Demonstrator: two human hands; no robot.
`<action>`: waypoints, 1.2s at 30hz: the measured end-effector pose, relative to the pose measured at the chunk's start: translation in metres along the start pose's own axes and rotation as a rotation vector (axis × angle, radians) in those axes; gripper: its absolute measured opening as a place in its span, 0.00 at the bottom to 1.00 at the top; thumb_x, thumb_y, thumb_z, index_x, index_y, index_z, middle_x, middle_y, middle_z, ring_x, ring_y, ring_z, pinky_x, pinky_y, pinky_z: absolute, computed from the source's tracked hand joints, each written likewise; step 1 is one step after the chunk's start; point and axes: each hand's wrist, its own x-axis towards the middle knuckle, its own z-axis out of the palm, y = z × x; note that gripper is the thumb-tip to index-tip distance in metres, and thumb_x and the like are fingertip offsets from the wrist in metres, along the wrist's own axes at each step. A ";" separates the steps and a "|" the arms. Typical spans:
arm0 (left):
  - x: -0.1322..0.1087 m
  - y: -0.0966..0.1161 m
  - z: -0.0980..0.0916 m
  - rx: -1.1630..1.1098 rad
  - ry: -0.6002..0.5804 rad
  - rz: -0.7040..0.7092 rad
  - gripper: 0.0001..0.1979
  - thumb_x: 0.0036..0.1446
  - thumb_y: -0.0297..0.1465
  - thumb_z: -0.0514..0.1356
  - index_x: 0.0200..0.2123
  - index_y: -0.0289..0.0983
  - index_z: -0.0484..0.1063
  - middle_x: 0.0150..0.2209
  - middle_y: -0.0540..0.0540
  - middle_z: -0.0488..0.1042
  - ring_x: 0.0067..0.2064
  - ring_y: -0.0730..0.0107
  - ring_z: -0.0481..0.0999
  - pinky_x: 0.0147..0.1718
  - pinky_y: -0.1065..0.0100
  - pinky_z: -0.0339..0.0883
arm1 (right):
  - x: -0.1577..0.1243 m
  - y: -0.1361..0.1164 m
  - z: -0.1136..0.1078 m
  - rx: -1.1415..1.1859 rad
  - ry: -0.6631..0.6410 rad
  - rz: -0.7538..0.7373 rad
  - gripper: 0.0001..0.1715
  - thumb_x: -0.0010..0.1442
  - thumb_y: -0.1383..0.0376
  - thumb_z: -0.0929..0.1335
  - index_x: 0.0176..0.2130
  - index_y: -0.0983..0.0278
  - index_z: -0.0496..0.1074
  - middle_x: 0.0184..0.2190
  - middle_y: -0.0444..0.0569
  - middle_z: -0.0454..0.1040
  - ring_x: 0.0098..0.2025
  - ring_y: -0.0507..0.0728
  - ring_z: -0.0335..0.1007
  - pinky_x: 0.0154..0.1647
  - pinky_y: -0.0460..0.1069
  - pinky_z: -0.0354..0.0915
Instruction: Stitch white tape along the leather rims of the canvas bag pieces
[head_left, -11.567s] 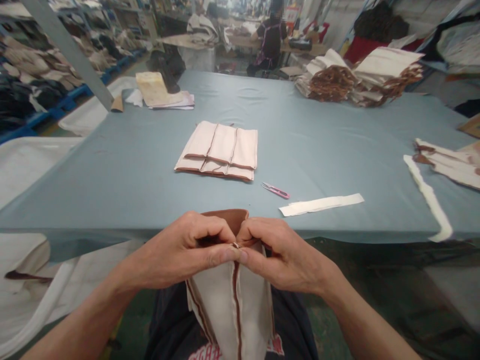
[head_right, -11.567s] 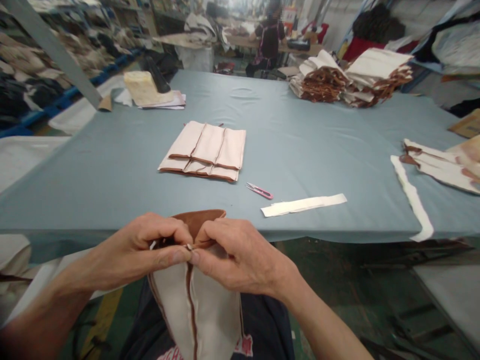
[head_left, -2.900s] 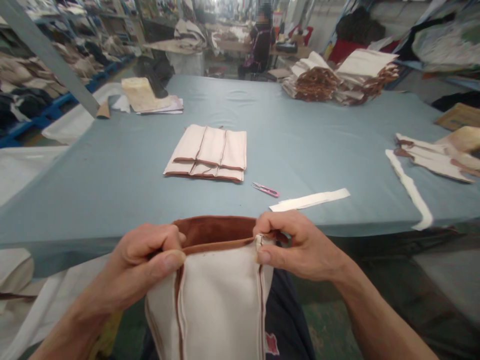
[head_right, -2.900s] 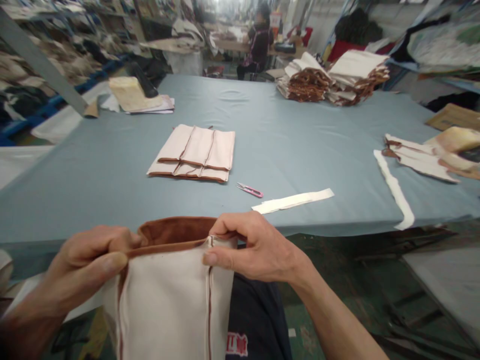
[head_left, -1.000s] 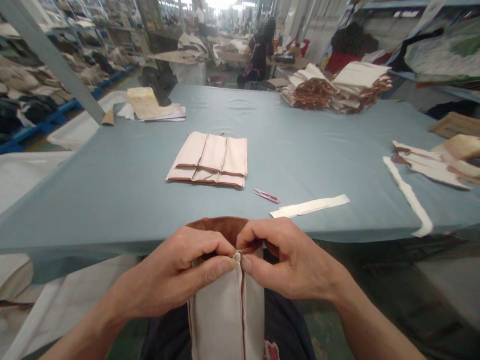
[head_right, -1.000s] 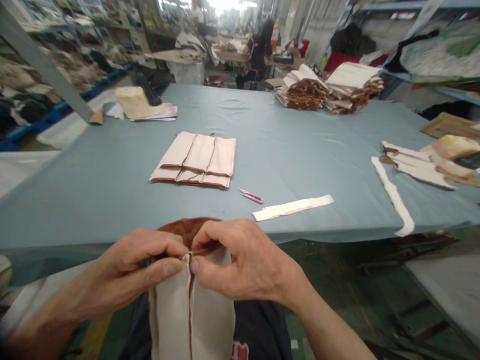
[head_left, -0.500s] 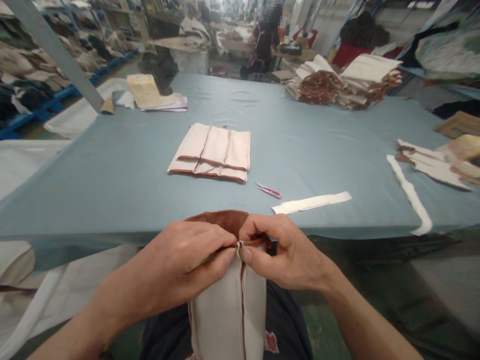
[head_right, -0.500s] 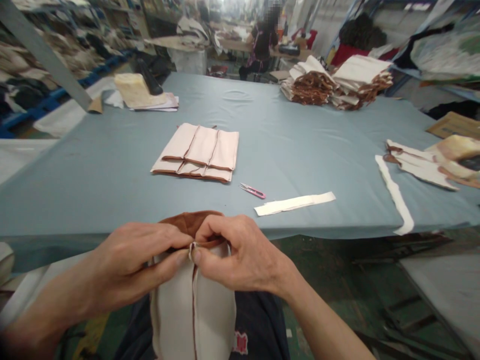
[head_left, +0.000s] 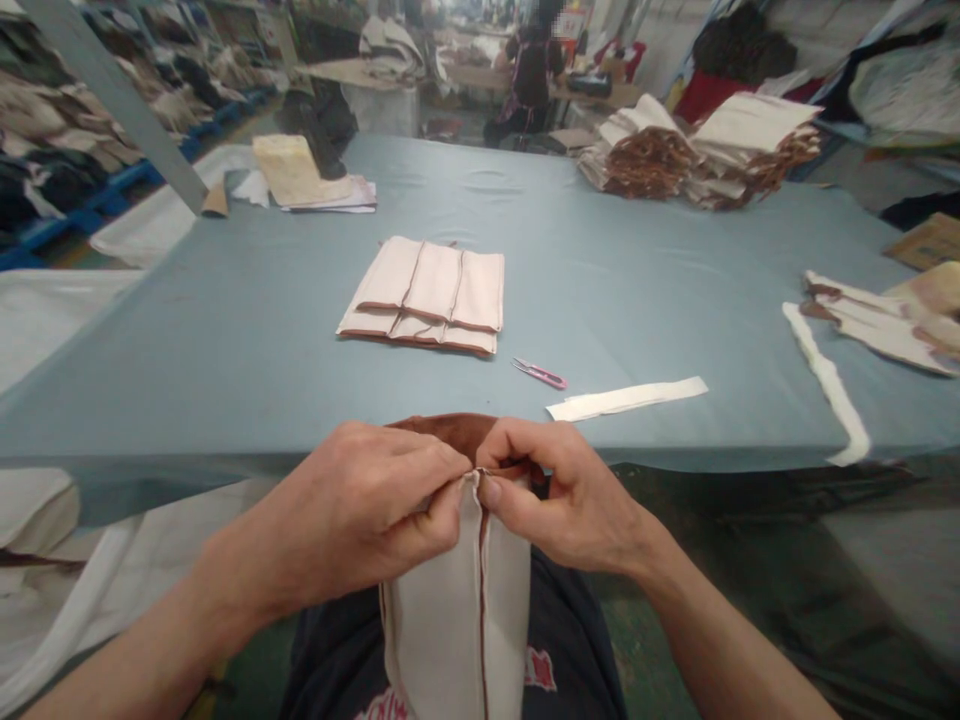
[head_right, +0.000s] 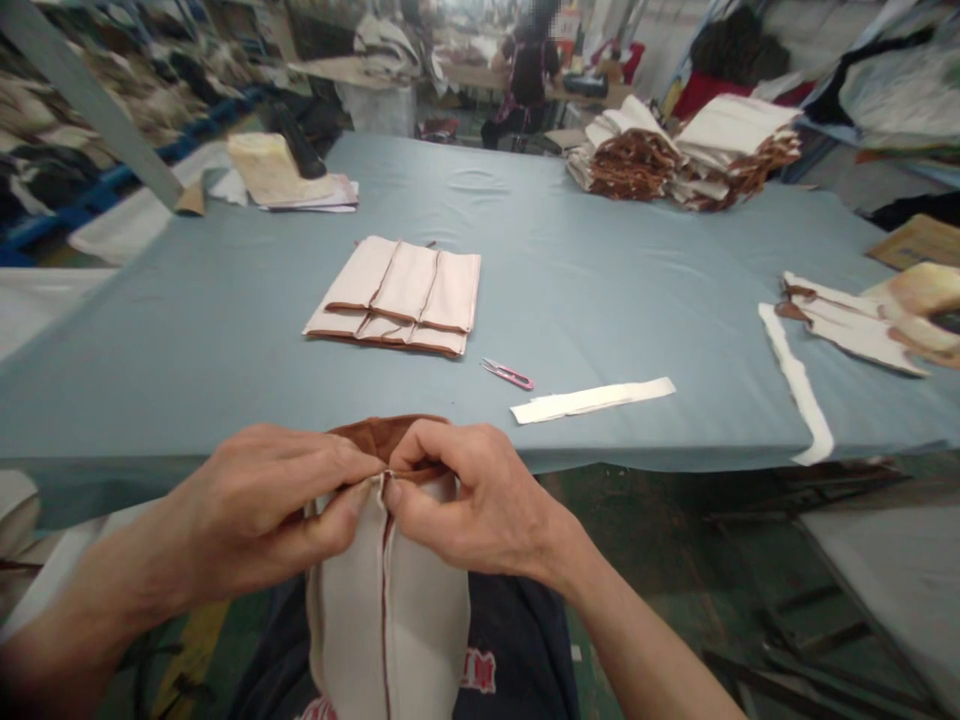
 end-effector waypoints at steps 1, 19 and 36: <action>0.001 0.000 0.001 -0.053 0.001 -0.032 0.13 0.63 0.23 0.53 0.27 0.36 0.73 0.22 0.52 0.73 0.24 0.77 0.70 0.25 0.74 0.60 | 0.000 0.000 0.000 0.008 0.002 0.005 0.07 0.58 0.68 0.68 0.28 0.63 0.67 0.22 0.38 0.62 0.24 0.47 0.54 0.24 0.43 0.52; 0.011 0.007 0.009 -0.534 -0.020 -0.392 0.15 0.59 0.27 0.51 0.22 0.33 0.71 0.19 0.54 0.67 0.22 0.79 0.63 0.23 0.75 0.54 | 0.010 -0.006 -0.010 0.121 -0.135 0.200 0.10 0.53 0.63 0.68 0.24 0.62 0.63 0.20 0.37 0.57 0.23 0.47 0.48 0.21 0.44 0.47; -0.002 0.001 0.010 -0.921 -0.110 -0.289 0.12 0.67 0.31 0.58 0.30 0.35 0.73 0.27 0.51 0.73 0.27 0.75 0.67 0.26 0.74 0.60 | -0.002 -0.011 -0.015 0.295 -0.229 0.246 0.23 0.58 0.52 0.77 0.28 0.65 0.69 0.24 0.39 0.63 0.25 0.47 0.53 0.23 0.43 0.51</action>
